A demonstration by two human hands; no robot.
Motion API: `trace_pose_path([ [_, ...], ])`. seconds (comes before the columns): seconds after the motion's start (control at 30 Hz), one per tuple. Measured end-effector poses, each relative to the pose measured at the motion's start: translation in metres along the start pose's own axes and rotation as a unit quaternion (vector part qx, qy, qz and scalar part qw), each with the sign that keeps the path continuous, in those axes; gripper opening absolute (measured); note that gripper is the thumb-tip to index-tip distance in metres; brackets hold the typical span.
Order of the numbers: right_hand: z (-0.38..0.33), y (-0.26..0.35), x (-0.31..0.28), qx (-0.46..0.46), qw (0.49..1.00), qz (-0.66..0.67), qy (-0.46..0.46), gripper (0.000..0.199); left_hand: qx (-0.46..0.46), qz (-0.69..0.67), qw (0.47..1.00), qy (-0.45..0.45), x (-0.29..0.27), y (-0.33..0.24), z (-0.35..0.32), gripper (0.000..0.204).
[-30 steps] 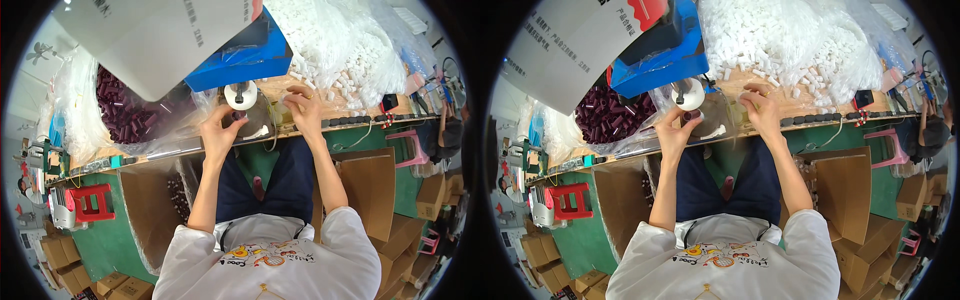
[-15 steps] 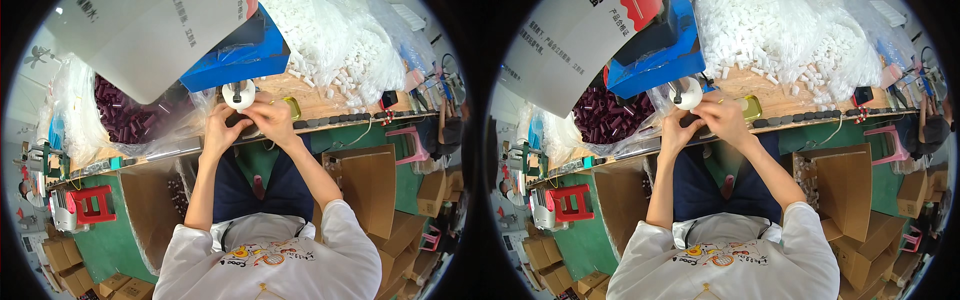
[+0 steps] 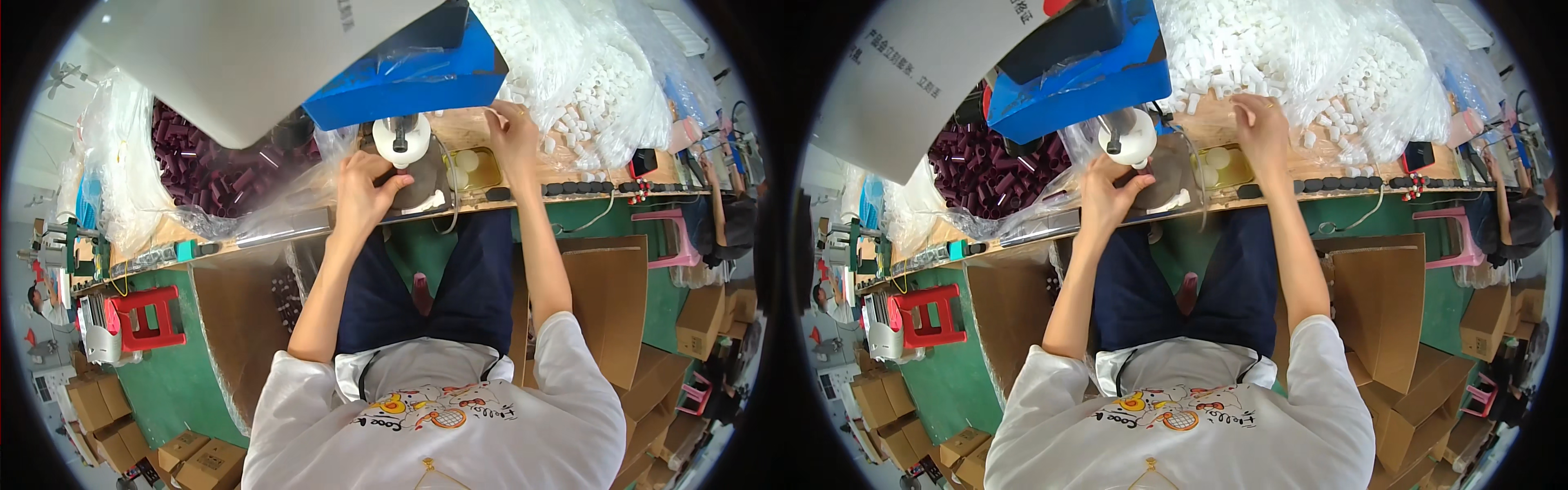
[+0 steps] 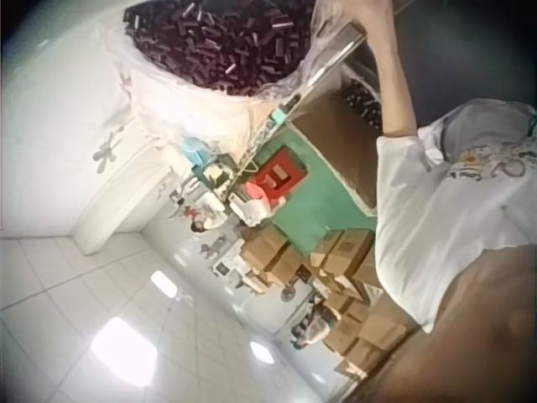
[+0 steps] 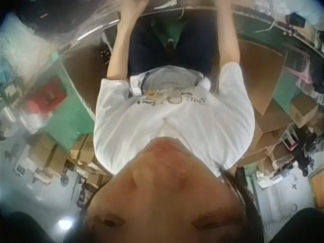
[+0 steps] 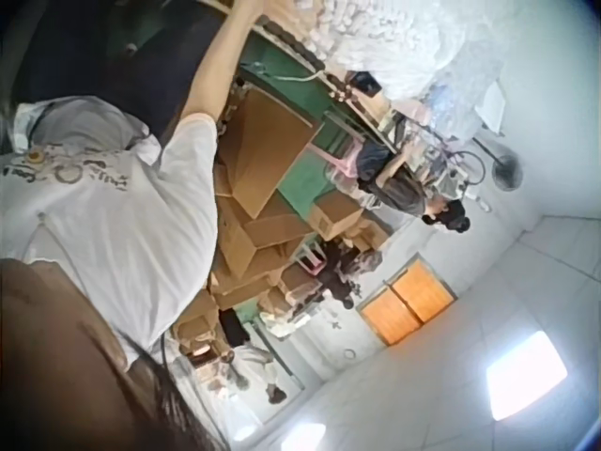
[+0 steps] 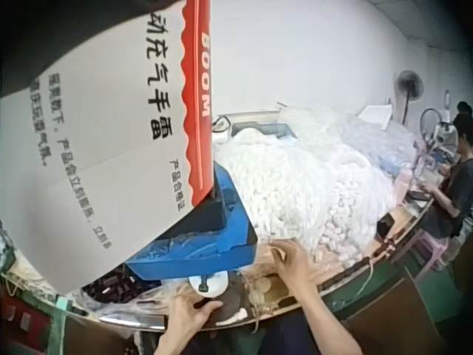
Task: The person assembles plastic components by taking tubes and white fittings, joining them together using a tabletop press machine, and placing the assembled pieces into a cardboard box.
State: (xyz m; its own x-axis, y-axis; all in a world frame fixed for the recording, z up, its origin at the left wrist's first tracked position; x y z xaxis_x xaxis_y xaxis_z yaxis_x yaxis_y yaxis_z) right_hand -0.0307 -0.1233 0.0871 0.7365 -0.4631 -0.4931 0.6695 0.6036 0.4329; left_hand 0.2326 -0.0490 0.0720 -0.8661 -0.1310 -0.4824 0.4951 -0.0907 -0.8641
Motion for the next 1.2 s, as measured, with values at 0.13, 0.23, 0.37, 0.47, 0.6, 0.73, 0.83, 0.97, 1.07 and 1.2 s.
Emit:
trace_pose_path([
  [0.13,0.005,-0.042,0.029,-0.070,0.977,-0.144,0.139,0.017,0.090,0.063,0.992,-0.066,0.004,-0.003,-0.016,0.029],
  [0.23,0.004,-0.046,0.036,-0.064,0.963,-0.187,0.181,0.014,0.008,-0.046,0.998,-0.047,0.002,-0.004,-0.029,0.047],
  [0.37,0.001,-0.050,0.034,-0.079,0.951,-0.211,0.213,0.017,-0.046,-0.135,0.989,-0.029,-0.003,0.004,-0.030,0.071],
  [0.47,0.005,-0.035,0.034,-0.106,0.955,-0.190,0.204,0.018,-0.005,-0.029,0.996,-0.085,0.003,0.004,-0.026,0.046],
  [0.6,-0.002,-0.010,0.037,0.092,0.981,0.117,0.125,0.020,0.022,-0.042,0.989,-0.139,0.004,-0.006,-0.020,0.025],
  [0.73,-0.031,0.047,0.062,0.199,0.875,0.434,0.076,0.024,0.036,-0.012,0.994,-0.105,-0.014,-0.046,-0.034,0.028],
  [0.83,-0.045,0.062,0.072,0.226,0.859,0.454,0.075,0.028,-0.075,0.133,0.988,0.021,-0.061,-0.046,-0.062,0.028],
  [0.97,-0.042,0.083,0.078,0.190,0.868,0.440,0.128,0.035,-0.210,0.493,0.840,-0.085,-0.156,0.002,-0.116,0.037],
  [1.07,-0.034,0.100,0.070,0.104,0.910,0.356,0.185,0.033,-0.116,0.310,0.926,-0.183,-0.168,0.008,-0.086,0.025],
  [1.2,-0.037,0.123,0.059,-0.083,0.980,0.158,0.084,0.025,-0.096,0.284,0.953,-0.047,-0.125,0.046,-0.019,0.021],
])
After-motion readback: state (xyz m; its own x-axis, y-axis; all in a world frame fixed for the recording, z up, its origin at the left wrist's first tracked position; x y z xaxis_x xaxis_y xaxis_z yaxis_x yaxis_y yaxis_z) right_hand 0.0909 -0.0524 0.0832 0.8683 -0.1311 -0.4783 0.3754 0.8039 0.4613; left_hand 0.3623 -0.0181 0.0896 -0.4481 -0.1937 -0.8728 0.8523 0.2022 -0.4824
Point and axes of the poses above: each hand's wrist, its own z-axis towards the middle knuckle, its own x-axis out of the palm, y = z × x, the point moved 6 cm from there along z, towards the middle knuckle, and after that the axes turned 15 degrees about -x, right-handed, at the moved point
